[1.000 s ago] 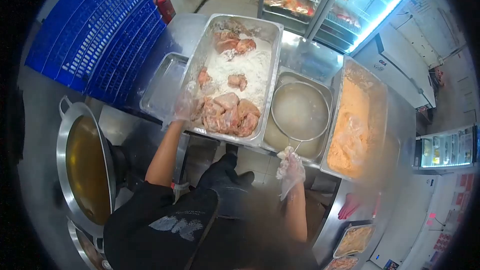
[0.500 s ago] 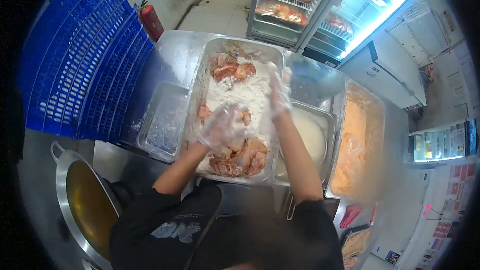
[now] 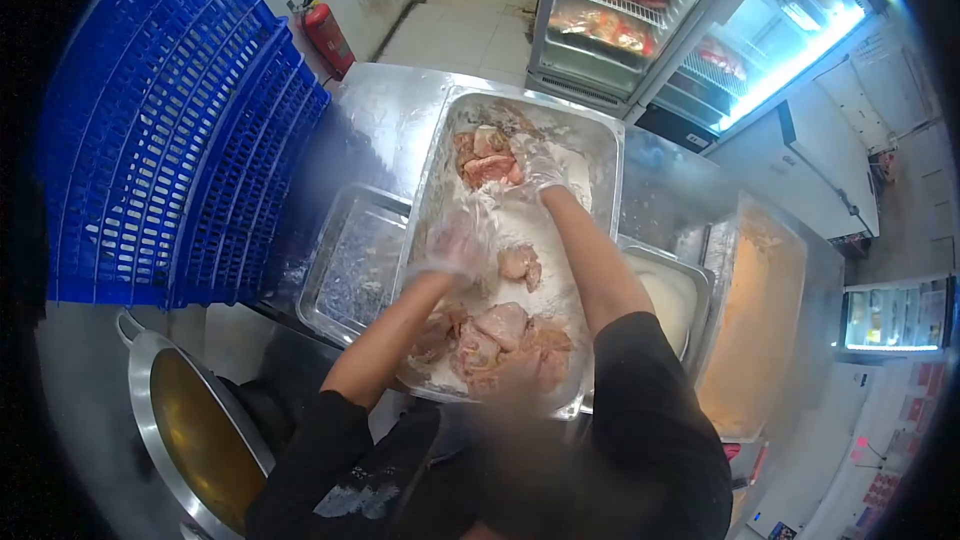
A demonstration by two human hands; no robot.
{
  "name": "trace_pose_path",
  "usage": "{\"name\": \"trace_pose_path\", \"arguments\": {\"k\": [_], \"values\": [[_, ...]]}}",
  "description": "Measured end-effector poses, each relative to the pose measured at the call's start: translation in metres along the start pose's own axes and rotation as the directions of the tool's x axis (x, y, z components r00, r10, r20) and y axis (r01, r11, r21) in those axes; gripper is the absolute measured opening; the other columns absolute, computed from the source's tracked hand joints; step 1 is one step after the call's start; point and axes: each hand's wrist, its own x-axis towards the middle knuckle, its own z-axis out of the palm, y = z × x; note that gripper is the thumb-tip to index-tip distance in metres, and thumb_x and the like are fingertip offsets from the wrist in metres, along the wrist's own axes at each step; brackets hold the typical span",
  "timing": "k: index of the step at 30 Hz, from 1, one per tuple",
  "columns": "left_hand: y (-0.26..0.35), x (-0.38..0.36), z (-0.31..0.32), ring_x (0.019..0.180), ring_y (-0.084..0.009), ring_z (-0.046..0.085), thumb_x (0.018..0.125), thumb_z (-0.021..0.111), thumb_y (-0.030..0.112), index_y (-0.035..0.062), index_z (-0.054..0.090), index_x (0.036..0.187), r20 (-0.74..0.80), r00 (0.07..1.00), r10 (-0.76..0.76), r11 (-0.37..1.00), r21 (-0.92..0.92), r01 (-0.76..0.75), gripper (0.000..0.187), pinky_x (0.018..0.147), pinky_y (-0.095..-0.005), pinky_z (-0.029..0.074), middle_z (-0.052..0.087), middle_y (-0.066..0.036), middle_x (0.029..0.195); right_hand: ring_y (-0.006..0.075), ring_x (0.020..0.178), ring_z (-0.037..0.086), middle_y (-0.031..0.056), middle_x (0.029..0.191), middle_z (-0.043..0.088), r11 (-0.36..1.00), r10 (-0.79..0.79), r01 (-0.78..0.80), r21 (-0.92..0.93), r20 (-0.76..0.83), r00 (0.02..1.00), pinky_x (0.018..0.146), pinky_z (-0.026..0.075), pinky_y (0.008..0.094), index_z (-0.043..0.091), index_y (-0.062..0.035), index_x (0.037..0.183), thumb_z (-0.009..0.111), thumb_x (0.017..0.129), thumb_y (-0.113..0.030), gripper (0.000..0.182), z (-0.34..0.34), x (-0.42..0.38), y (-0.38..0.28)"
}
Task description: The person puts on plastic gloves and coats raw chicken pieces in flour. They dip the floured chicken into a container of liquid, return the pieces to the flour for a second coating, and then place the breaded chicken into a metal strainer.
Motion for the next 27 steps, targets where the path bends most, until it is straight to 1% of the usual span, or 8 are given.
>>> {"name": "trace_pose_path", "arguments": {"k": [3,7,10,12,14,16,20,27], "values": [[-0.004,0.042,0.017,0.118,-0.0306,0.040,0.084,0.043,0.033,0.0039,0.036,0.128,0.405,0.914,0.037,0.990,0.112,-0.090,0.053,0.101,-0.0355,0.030,0.039,-0.020,0.128,0.0323,0.117,0.042,0.0184,0.127,0.043,0.978,0.091,-0.128,0.165,0.212,0.973,0.098,0.033,0.0398,0.049,-0.0116,0.122,0.062,0.062,-0.048,0.072,0.060,0.007,0.061],[0.000,0.064,0.071,0.123,-0.0317,0.032,0.083,0.044,0.023,0.0050,0.028,0.134,0.304,0.947,-0.107,0.992,-0.037,0.124,0.056,0.103,-0.0367,0.026,0.030,-0.017,0.136,0.0317,0.120,0.039,0.0180,0.130,0.040,0.949,0.281,-0.298,0.103,0.155,0.947,0.100,0.030,0.0394,0.048,-0.0114,0.123,0.060,0.063,-0.051,0.073,0.063,-0.051,0.050],[0.004,0.052,0.090,0.123,-0.0310,0.033,0.081,0.047,0.019,0.0052,0.026,0.134,0.079,0.993,0.086,0.990,0.103,-0.094,0.058,0.102,-0.0361,0.027,0.029,-0.017,0.136,0.0280,0.108,0.048,0.0160,0.118,0.051,0.981,-0.032,0.018,-0.194,-0.068,0.997,0.096,0.032,0.0376,0.050,-0.0097,0.119,0.064,0.066,-0.030,0.058,0.018,-0.131,0.003],[0.018,0.042,0.044,0.118,-0.0298,0.040,0.081,0.047,0.018,0.0044,0.036,0.129,0.101,0.990,0.101,0.981,0.154,-0.116,0.051,0.098,-0.0366,0.034,0.038,-0.017,0.131,0.0301,0.114,0.043,0.0170,0.125,0.044,0.989,-0.028,0.036,-0.146,0.060,0.998,0.099,0.029,0.0384,0.046,-0.0109,0.123,0.060,0.069,-0.035,0.060,0.003,-0.151,-0.005],[0.025,0.041,0.021,0.111,-0.0293,0.048,0.082,0.045,0.018,0.0036,0.048,0.119,0.454,0.889,0.053,0.955,0.236,-0.178,0.040,0.093,-0.0376,0.038,0.049,-0.017,0.121,0.0322,0.120,0.038,0.0180,0.131,0.037,0.994,-0.037,0.056,-0.096,0.187,0.982,0.102,0.027,0.0392,0.042,-0.0122,0.127,0.057,0.071,-0.039,0.063,0.008,-0.162,-0.002],[0.020,0.030,0.019,0.102,-0.0290,0.054,0.082,0.045,0.019,0.0033,0.056,0.110,0.402,0.907,0.123,0.934,0.262,-0.243,0.034,0.088,-0.0386,0.042,0.055,-0.016,0.112,0.0322,0.116,0.041,0.0184,0.126,0.042,0.985,0.069,-0.103,0.141,0.230,0.971,0.098,0.031,0.0381,0.036,-0.0111,0.130,0.064,0.066,-0.033,0.073,0.028,-0.163,0.001],[0.021,0.023,-0.006,0.105,-0.0295,0.052,0.080,0.046,0.020,0.0038,0.056,0.109,0.587,0.801,0.120,0.960,0.135,-0.243,0.035,0.089,-0.0382,0.041,0.054,-0.017,0.115,0.0305,0.112,0.045,0.0194,0.120,0.048,0.952,0.294,-0.294,0.084,0.010,0.956,0.095,0.035,0.0382,0.042,-0.0098,0.126,0.065,0.066,-0.033,0.068,0.032,-0.169,-0.020],[0.002,0.036,0.015,0.113,-0.0300,0.046,0.081,0.044,0.026,0.0033,0.053,0.115,0.586,0.793,0.168,0.974,0.025,-0.225,0.042,0.096,-0.0385,0.035,0.049,-0.018,0.120,0.0306,0.096,0.054,0.0192,0.111,0.054,0.779,0.257,-0.486,0.396,0.506,0.823,0.088,0.041,0.0382,0.054,-0.0037,0.110,0.050,0.081,-0.038,0.046,-0.072,-0.162,-0.031]]}}
